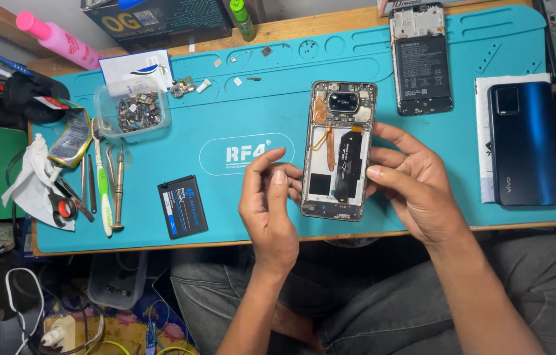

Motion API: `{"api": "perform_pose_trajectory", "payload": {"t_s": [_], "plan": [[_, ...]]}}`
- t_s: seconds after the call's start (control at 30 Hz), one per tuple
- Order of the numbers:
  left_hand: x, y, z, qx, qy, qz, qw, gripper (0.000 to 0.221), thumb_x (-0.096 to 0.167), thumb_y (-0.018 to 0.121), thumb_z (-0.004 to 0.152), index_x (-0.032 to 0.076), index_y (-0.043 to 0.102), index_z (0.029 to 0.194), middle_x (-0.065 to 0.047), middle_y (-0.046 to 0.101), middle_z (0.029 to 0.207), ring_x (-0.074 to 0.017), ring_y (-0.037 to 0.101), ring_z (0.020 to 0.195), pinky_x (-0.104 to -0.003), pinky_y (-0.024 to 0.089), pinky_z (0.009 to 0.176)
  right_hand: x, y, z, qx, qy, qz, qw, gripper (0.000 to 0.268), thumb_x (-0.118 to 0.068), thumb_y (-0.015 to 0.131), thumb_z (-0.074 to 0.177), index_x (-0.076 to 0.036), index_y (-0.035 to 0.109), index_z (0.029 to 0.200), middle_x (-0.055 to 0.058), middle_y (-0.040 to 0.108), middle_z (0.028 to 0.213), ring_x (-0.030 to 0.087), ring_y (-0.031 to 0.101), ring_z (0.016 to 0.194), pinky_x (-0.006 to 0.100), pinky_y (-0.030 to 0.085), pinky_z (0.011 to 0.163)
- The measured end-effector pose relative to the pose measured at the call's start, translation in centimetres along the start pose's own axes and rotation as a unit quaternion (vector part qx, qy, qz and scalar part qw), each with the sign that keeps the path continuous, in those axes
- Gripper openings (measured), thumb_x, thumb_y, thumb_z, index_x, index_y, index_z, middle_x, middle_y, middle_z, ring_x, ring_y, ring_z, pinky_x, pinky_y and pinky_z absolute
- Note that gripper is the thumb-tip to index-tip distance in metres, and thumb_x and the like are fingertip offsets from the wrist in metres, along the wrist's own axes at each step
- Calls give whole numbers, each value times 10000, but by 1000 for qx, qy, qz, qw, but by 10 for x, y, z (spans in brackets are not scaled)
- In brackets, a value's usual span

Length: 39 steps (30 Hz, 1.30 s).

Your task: The person is seen disassembling and reassembling a smartphone, focusing on the motherboard and screen connections.

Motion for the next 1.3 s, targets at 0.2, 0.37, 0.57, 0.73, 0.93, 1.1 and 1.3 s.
{"api": "perform_pose_trajectory", "payload": {"t_s": [0.2,0.37,0.57,0.73,0.93,1.1,1.3], "plan": [[4,1,0,-3,21,13,1000,238,151,535,1113,6,623,1280,-143,691,954,-164,642,782,-271,581,663,2,-1,1,-3,-1,-8,1000,693,3,736,868,58,528,1527,254,770,1180,250,797,903,353,692,623],[3,0,0,-3,17,9,1000,236,158,524,1116,9,621,1273,-140,686,952,-166,642,788,-275,582,668,0,1,1,-5,0,-10,1000,696,4,734,867,60,528,1529,256,772,1177,244,795,898,347,689,633],[1,-1,-2,-16,10,0,1000,277,159,519,1111,-5,637,1300,-129,694,883,-142,611,742,-264,554,630,0,1,1,-4,0,-11,1000,692,4,735,870,60,530,1528,251,773,1179,239,794,905,340,690,646],[-3,0,-4,-50,8,-28,998,375,91,486,1058,-47,639,1371,-127,665,719,-131,501,608,-244,484,551,-3,2,0,7,2,-6,1000,693,-15,720,885,38,526,1549,231,770,1199,217,786,917,314,683,680],[-5,1,-7,-60,-4,-54,997,437,71,512,982,-61,663,1371,-128,659,685,-131,502,562,-267,519,546,-1,-2,2,14,3,1,1000,685,-14,706,897,14,525,1558,218,765,1221,214,788,948,290,678,707],[-1,2,-5,-76,14,-25,997,435,10,571,938,-68,710,1344,-107,665,677,-113,523,561,-280,547,542,-1,0,1,16,-2,-2,1000,686,-9,672,918,7,497,1582,234,744,1260,246,774,1020,324,667,773],[19,15,-5,-140,8,66,988,443,-44,634,937,-43,688,1377,-48,717,743,-92,529,600,-237,456,559,-17,19,-1,-5,17,15,1000,717,-77,498,981,-68,341,1680,225,651,1420,266,686,1199,388,577,981]]}}
Point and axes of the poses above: each hand's wrist, its own z-axis towards the middle knuckle, its own y-axis out of the palm, x = y × z, the point moved 7 cm from there along z, towards the middle knuckle
